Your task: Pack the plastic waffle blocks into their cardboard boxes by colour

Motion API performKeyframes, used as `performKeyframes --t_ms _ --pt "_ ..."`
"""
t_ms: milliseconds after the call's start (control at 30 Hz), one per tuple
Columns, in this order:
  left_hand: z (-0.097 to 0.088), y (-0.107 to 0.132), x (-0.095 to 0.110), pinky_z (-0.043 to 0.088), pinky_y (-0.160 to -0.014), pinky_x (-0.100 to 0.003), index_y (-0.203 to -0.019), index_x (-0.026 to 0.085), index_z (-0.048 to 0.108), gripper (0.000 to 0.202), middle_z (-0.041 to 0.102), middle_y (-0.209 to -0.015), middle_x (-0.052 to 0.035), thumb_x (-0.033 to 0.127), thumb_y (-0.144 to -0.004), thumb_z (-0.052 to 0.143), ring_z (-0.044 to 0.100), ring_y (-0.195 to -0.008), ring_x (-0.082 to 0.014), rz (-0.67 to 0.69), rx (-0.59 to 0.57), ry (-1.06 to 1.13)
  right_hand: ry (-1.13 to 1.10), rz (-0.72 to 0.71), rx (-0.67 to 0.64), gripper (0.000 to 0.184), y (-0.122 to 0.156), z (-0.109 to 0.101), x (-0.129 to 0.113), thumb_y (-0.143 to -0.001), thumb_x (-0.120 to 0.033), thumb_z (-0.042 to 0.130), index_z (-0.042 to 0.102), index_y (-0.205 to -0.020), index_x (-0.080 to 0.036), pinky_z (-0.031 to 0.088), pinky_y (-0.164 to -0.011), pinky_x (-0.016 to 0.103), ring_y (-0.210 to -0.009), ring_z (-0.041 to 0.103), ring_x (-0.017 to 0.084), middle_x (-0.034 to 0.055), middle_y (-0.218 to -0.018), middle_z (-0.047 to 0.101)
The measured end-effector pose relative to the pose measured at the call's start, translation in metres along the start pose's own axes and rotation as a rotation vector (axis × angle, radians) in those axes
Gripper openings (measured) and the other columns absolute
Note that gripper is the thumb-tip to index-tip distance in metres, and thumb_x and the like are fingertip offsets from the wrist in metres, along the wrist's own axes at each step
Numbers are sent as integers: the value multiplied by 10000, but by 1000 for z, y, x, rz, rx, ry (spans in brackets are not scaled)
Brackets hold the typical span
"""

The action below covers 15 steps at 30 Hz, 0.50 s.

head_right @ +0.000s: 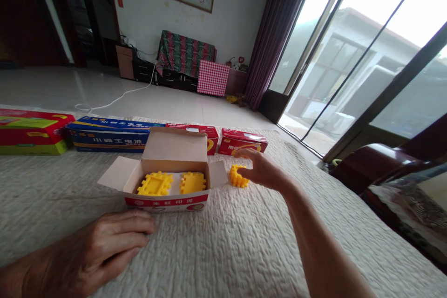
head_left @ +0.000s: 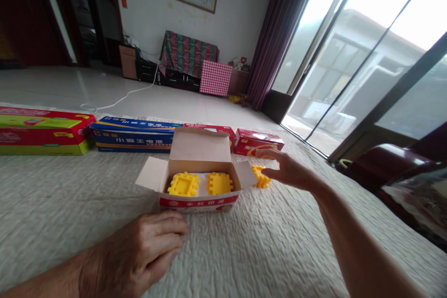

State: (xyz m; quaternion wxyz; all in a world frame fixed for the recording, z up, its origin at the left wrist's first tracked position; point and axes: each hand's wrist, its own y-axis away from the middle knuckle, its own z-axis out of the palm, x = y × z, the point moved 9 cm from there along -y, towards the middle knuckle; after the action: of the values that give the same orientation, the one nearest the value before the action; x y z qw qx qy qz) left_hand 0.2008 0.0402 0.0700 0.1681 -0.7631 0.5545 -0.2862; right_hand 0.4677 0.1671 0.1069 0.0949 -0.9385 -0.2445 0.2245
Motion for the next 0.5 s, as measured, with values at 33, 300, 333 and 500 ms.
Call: performKeyframes --t_ms 33,300,333,500 --pt "0 0 0 556 -860 -223 -1008 183 687 284 722 -978 -45 61 -880 465 677 -892 -149 1 0 -4 12 33 -63 451 3 6 11 -751 -226 607 612 -1202 -226 521 -966 452 -1103 637 251 87 -1215 671" --pt "2 1 -1 569 -841 -221 -983 177 697 286 723 -963 -51 69 -888 449 678 -885 -148 -2 1 -22 86 106 -214 485 7 27 28 -667 -130 591 636 -1142 -219 481 -984 453 -1098 616 267 86 -1196 667" --pt "2 1 -1 568 -846 -224 -984 177 696 284 723 -966 -51 70 -888 450 678 -887 -149 -1 1 -21 89 112 -214 466 7 27 27 -666 -127 589 645 -1120 -217 478 -982 456 -1091 616 267 84 -1186 669" --pt "3 2 -3 566 -859 -235 -977 176 692 279 722 -983 -53 66 -885 453 678 -899 -151 -12 2 -13 82 116 -214 410 7 26 27 -687 -151 606 659 -1089 -214 476 -972 460 -1080 616 264 80 -1170 672"
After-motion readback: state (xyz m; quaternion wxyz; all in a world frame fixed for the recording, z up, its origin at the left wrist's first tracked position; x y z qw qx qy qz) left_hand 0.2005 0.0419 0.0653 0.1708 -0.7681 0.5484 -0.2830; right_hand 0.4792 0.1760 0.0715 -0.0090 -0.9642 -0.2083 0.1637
